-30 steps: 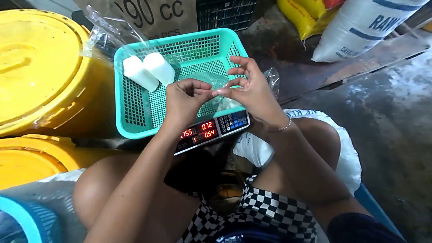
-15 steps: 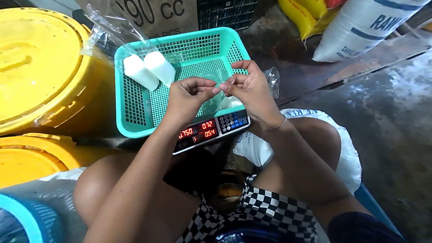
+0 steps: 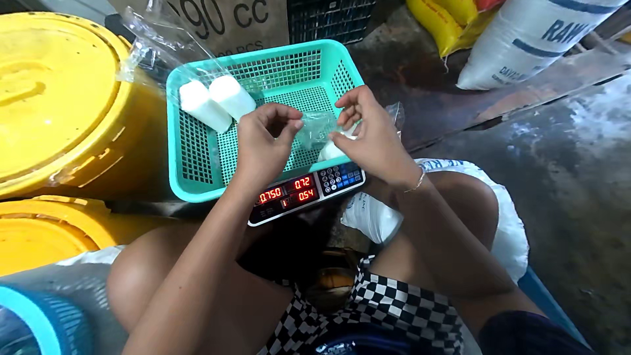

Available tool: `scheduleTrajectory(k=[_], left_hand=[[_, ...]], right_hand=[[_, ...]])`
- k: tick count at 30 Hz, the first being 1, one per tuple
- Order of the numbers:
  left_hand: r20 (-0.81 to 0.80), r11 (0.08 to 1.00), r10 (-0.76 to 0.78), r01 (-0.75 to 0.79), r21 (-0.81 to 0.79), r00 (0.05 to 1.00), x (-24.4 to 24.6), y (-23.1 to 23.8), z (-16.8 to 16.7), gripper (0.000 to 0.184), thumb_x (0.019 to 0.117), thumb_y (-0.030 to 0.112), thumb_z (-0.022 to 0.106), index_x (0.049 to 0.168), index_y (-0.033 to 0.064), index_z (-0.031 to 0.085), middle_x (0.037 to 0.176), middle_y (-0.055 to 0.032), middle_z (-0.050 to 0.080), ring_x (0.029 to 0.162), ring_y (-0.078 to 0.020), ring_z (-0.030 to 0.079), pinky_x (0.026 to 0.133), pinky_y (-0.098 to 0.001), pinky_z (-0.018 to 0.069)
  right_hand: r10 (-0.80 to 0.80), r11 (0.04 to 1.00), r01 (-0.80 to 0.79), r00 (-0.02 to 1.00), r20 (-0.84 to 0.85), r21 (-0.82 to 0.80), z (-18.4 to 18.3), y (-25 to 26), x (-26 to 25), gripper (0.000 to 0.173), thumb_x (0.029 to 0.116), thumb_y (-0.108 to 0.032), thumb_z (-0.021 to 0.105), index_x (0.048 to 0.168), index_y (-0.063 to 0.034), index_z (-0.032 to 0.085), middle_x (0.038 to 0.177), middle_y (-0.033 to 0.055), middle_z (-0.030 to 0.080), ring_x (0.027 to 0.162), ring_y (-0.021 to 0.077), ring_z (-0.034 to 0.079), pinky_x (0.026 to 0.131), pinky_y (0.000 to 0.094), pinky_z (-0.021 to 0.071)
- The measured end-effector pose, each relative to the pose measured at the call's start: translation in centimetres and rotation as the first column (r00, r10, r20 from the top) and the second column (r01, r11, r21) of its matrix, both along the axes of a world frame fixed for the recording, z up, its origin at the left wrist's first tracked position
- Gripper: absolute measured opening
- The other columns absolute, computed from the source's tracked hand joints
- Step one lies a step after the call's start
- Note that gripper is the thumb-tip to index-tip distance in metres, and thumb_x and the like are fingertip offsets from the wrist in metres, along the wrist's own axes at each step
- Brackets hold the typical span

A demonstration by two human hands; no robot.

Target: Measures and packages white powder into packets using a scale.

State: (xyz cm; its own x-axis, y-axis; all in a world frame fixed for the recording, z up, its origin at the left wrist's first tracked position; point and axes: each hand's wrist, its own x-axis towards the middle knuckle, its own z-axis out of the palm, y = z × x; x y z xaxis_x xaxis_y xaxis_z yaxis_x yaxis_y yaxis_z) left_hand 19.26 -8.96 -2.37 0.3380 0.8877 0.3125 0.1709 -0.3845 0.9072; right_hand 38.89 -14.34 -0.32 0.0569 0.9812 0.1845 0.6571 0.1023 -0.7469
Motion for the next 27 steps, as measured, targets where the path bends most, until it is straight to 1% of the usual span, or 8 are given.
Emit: scheduleTrajectory(k=[2, 5, 7, 11, 16, 23, 25, 27], left_hand=[[-0.055, 0.995, -0.066, 0.07, 0.073, 0.996, 0.2, -0.3, -0.1, 0.009, 0.0951, 0.006, 0.068, 0.103, 0.0009, 0.069, 0.089, -0.001, 0.07, 0.076, 0.0008, 0.065, 0.073, -0.0161, 0.0556], [-0.192, 0.985, -0.07, 0.099, 0.143, 0.979, 0.3, -0.7, -0.1, 0.013, 0.0962, 0.011, 0.064, 0.106, 0.0037, 0.07, 0.095, -0.0034, 0.071, 0.085, -0.0049, 0.068, 0.079, -0.0219, 0.0568], [-0.337, 0.98, -0.015, 0.081, 0.182, 0.941, 0.3, -1.3, 0.5, 0.023, 0.0915, 0.014, 0.066, 0.112, 0.0047, 0.07, 0.102, -0.0079, 0.071, 0.095, -0.0161, 0.067, 0.082, -0.0343, 0.0554], [-0.526, 0.964, 0.162, -0.021, 0.264, 0.835, 1.1, -2.3, 0.7, 0.022, 0.0879, 0.005, 0.071, 0.109, -0.0001, 0.07, 0.102, -0.0177, 0.068, 0.091, -0.0344, 0.068, 0.075, -0.0508, 0.0563], [-0.67, 0.974, 0.223, -0.18, 0.134, 0.708, 0.6, -1.7, 1.9, 0.015, 0.088, -0.001, 0.068, 0.103, -0.0005, 0.07, 0.101, -0.0185, 0.065, 0.087, -0.0349, 0.066, 0.071, -0.0529, 0.0546], [-0.354, 0.976, 0.093, -0.155, -0.152, 0.931, -0.5, -0.1, 0.4, 0.005, 0.0931, 0.008, 0.071, 0.094, 0.0046, 0.074, 0.085, -0.0054, 0.072, 0.071, -0.0114, 0.069, 0.071, -0.0324, 0.0598], [-0.091, 0.942, 0.031, -0.059, -0.33, 0.995, -0.2, -0.2, 0.5, 0.006, 0.0954, 0.004, 0.07, 0.099, 0.0021, 0.074, 0.086, -0.0026, 0.074, 0.074, -0.0071, 0.072, 0.073, -0.0253, 0.0626], [0.233, 0.834, 0.047, 0.09, -0.545, 0.971, 0.1, -0.4, 1.4, 0.012, 0.1001, 0.0, 0.06, 0.108, 0.0006, 0.07, 0.09, 0.0001, 0.072, 0.079, -0.0059, 0.07, 0.078, -0.0224, 0.0605]], right_hand=[[0.042, 0.994, -0.055, 0.991, 0.129, 0.099, -0.6, 0.0, -0.6, 0.046, 0.0844, -0.012, 0.081, 0.126, -0.0033, 0.063, 0.118, 0.0162, 0.06, 0.099, 0.0266, 0.063, 0.076, 0.0395, 0.055], [0.029, 0.959, -0.084, 0.979, 0.2, 0.271, -1.9, 0.3, -1.5, 0.012, 0.0889, -0.004, 0.071, 0.1, -0.0005, 0.073, 0.095, 0.0147, 0.068, 0.081, 0.0229, 0.067, 0.069, 0.0351, 0.0571], [0.004, 0.943, -0.072, 0.979, 0.204, 0.325, -2.4, 0.2, -1.9, 0.006, 0.0901, -0.003, 0.069, 0.091, 0.0005, 0.073, 0.086, 0.0124, 0.068, 0.075, 0.0198, 0.066, 0.067, 0.0323, 0.0562], [0.005, 0.931, -0.086, 0.975, 0.224, 0.355, -2.4, -0.1, -2.7, 0.003, 0.087, -0.001, 0.071, 0.086, 0.0018, 0.071, 0.081, 0.0133, 0.067, 0.071, 0.0203, 0.066, 0.065, 0.0314, 0.0559], [-0.093, 0.974, 0.026, 0.951, 0.294, 0.225, -1.6, -0.1, -2.0, 0.002, 0.0836, 0.002, 0.069, 0.086, 0.0019, 0.069, 0.082, 0.0144, 0.067, 0.072, 0.0251, 0.065, 0.064, 0.039, 0.0546], [-0.102, 0.987, 0.12, 0.981, -0.165, 0.105, -1.5, 0.5, -1.1, 0.024, 0.0857, 0.001, 0.071, 0.11, 0.0005, 0.066, 0.091, 0.0082, 0.073, 0.075, 0.0094, 0.071, 0.067, 0.0241, 0.0601], [-0.06, 0.995, 0.087, 0.899, -0.434, 0.043, -1.0, 0.4, -1.2, 0.023, 0.0875, 0.008, 0.07, 0.109, 0.0036, 0.063, 0.091, 0.008, 0.073, 0.074, 0.01, 0.073, 0.069, 0.0253, 0.0639], [-0.054, 0.997, -0.002, 0.715, -0.697, -0.079, -0.1, 0.2, -1.1, 0.019, 0.0926, 0.012, 0.063, 0.105, -0.0002, 0.055, 0.087, 0.0045, 0.07, 0.074, 0.0108, 0.073, 0.073, 0.0272, 0.0639]])
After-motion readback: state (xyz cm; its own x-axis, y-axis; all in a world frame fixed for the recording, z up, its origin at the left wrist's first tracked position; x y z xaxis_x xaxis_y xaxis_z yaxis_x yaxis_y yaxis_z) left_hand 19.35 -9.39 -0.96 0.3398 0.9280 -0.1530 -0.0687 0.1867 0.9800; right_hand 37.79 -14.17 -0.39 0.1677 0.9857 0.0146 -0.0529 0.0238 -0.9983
